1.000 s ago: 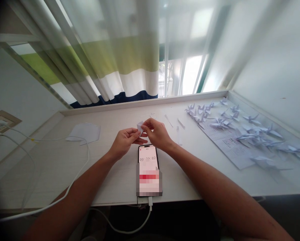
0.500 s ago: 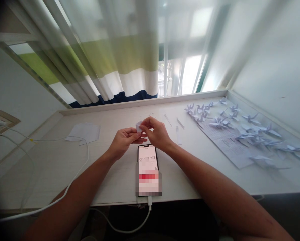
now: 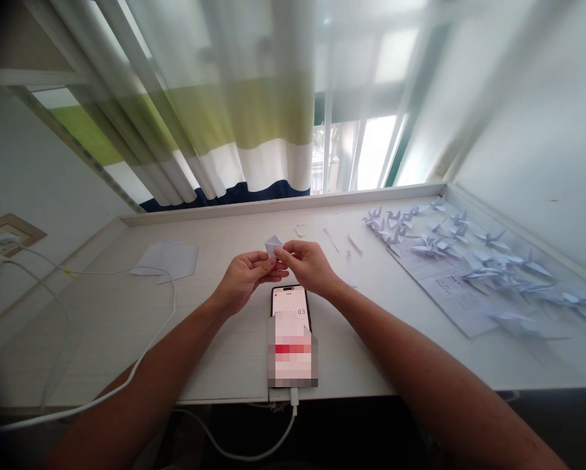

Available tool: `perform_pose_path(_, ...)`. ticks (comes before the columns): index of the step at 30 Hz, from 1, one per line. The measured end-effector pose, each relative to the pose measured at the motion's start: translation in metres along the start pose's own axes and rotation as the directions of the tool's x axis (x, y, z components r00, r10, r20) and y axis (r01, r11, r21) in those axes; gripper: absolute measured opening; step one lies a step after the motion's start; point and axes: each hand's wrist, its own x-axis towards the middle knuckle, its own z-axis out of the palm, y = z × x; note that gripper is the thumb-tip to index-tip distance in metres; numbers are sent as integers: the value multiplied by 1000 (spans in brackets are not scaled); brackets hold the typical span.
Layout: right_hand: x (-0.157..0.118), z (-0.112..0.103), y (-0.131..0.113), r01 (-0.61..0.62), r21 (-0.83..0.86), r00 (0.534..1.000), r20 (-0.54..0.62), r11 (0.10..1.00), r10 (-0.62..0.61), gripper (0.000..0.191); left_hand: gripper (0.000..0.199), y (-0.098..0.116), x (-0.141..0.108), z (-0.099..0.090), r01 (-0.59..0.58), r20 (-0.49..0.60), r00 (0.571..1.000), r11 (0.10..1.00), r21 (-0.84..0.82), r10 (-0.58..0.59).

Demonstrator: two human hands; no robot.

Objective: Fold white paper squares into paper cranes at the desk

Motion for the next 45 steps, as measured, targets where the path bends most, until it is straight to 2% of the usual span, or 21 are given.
perform_pose_path(4,0,4,1,31,-40,998,-52,999,-33,40,39,-3,1,2,-1,6,1000,1000,-3,1)
perform_pose_path(12,0,9,9,20,-30,994,-108,999,-23,43,42,-5,2,1,-11,29,1000,1000,2,11)
perform_pose_path(17,-2,10,7,22,-71,992,-118,997,-31,38,45,-4,2,1,1,21,1000,999,47,-2)
perform_pose_path(23,-1,13,12,31,-65,991,-128,997,-39,36,45,-6,1,4,-55,-34,998,996,74,57)
perform_pose_path(26,-1,12,12,79,-55,977,-196,995,-88,21,45,-5,0,6,-79,-45,995,991,104,85)
perform_pose_path(28,-2,11,10,118,-86,968,-213,989,-134,23,45,-4,-1,7,-89,-51,994,989,120,96)
perform_pose_path(30,-3,9,7,145,-140,967,-190,980,-170,25,44,-3,-1,7,-94,-59,993,988,124,101)
perform_pose_path(35,-3,5,2,182,-282,958,-166,942,-235,14,45,-1,-1,7,-94,-67,992,987,134,104)
perform_pose_path(40,-1,0,1,294,-366,935,-81,883,-345,13,45,-2,-1,5,-112,-52,991,983,147,121)
perform_pose_path(45,0,-1,0,235,-390,955,-77,890,-286,12,46,-6,0,5,-89,-48,994,988,124,96)
